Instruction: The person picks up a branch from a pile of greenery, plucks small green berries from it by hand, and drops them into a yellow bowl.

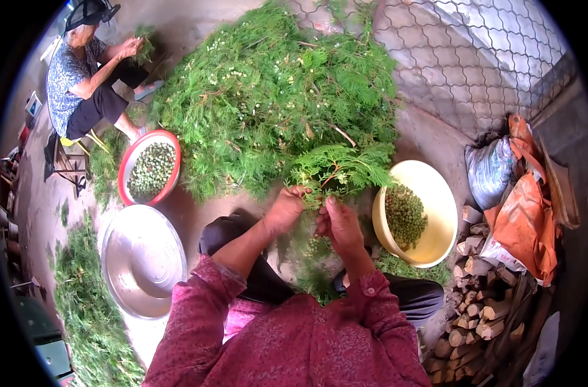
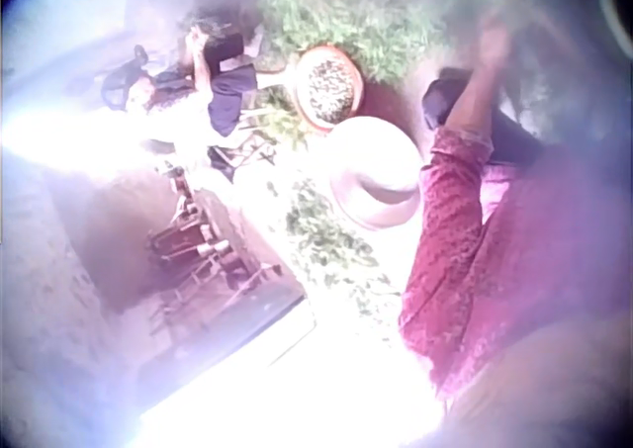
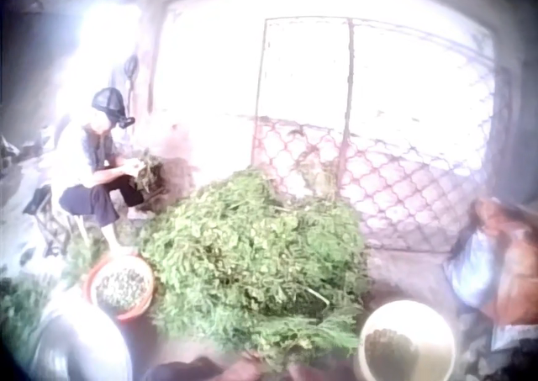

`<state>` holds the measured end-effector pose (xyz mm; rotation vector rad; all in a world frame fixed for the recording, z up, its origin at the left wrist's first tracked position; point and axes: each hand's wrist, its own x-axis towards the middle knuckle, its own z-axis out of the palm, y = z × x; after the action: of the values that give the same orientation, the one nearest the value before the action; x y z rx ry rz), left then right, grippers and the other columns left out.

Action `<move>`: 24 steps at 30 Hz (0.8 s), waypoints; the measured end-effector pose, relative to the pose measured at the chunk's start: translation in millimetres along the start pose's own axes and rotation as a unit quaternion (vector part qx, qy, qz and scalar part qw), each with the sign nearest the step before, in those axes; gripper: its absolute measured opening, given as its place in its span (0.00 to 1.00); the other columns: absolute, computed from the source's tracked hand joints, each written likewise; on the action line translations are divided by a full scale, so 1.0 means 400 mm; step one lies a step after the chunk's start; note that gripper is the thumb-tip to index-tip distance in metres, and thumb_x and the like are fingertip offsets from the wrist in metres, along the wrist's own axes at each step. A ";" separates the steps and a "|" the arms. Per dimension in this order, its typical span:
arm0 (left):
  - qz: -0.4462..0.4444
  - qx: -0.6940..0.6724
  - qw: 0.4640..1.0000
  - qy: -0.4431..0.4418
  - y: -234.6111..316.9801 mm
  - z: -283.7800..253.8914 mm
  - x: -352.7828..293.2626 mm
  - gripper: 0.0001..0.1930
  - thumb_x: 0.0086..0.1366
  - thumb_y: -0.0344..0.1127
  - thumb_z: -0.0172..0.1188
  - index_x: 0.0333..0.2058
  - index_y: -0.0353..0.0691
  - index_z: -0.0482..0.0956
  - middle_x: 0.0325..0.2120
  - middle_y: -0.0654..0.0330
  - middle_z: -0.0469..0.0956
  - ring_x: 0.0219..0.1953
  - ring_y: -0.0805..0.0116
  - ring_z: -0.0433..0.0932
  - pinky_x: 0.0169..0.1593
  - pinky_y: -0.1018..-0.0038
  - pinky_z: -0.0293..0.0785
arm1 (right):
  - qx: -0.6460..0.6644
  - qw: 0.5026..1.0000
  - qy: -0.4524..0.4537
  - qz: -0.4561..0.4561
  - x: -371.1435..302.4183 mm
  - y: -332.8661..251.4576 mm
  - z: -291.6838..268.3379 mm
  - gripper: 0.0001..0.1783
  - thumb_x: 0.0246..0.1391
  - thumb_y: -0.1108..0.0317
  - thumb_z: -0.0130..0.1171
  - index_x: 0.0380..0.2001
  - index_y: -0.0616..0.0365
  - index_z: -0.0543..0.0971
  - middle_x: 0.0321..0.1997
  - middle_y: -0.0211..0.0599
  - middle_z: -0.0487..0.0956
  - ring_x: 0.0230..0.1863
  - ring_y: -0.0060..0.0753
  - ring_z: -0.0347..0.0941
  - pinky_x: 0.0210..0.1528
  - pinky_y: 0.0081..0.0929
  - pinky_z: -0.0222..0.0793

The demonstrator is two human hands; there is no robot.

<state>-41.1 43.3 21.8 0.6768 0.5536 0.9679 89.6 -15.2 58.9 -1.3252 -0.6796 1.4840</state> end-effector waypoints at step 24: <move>-0.152 -0.066 0.986 -0.022 0.036 0.008 -0.052 0.11 0.52 0.32 0.58 0.35 0.40 0.69 0.22 0.61 0.72 0.15 0.75 0.67 0.15 0.83 0.61 | -0.150 0.955 -0.200 -0.158 -0.030 0.058 -0.012 0.13 0.49 0.65 0.43 0.34 0.62 0.69 0.26 0.40 0.72 0.26 0.32 0.68 0.30 0.27 0.64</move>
<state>-56.2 29.9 37.2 0.4769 0.5317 0.6940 86.1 -35.2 41.9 -1.0723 -1.3597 1.4302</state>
